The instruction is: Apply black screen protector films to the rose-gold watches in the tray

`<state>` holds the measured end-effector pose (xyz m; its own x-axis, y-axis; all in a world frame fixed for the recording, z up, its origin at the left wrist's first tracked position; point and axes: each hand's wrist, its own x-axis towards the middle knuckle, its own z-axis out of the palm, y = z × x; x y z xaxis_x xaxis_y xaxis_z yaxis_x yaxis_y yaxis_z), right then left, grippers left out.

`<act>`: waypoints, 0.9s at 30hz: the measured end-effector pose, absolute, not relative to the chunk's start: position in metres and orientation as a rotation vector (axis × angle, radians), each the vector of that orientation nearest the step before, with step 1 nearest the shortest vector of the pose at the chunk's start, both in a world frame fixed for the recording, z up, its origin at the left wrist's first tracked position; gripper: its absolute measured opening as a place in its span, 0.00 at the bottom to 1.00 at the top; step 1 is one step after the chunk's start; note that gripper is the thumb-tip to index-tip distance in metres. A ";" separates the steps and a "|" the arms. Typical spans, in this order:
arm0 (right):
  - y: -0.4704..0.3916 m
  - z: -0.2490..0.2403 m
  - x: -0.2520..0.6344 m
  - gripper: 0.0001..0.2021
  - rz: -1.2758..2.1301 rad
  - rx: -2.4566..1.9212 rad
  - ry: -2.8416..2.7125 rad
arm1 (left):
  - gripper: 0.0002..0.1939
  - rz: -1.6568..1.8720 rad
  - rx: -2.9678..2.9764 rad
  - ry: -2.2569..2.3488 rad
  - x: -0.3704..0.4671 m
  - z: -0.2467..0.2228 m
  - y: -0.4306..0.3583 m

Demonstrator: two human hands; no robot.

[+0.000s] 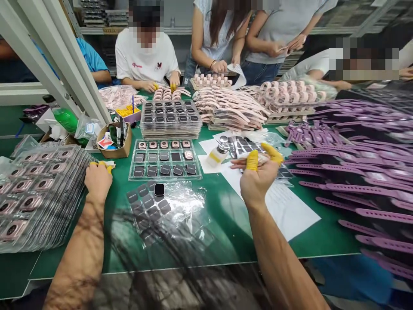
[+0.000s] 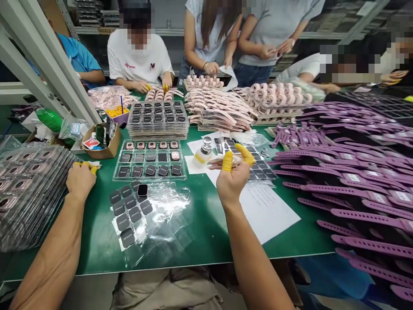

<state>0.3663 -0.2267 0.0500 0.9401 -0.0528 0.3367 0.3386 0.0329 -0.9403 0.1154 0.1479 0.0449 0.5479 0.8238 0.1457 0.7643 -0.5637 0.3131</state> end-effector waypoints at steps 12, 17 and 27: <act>-0.147 0.028 0.263 0.25 0.706 -1.247 -0.373 | 0.07 0.495 2.305 0.147 0.162 0.038 0.027; -0.146 0.030 0.257 0.23 0.734 -1.361 -0.416 | 0.13 0.676 2.375 -0.067 0.151 0.030 0.022; -0.139 0.126 0.423 0.13 -0.192 -1.989 -0.566 | 0.29 0.908 2.794 0.231 0.146 0.025 0.090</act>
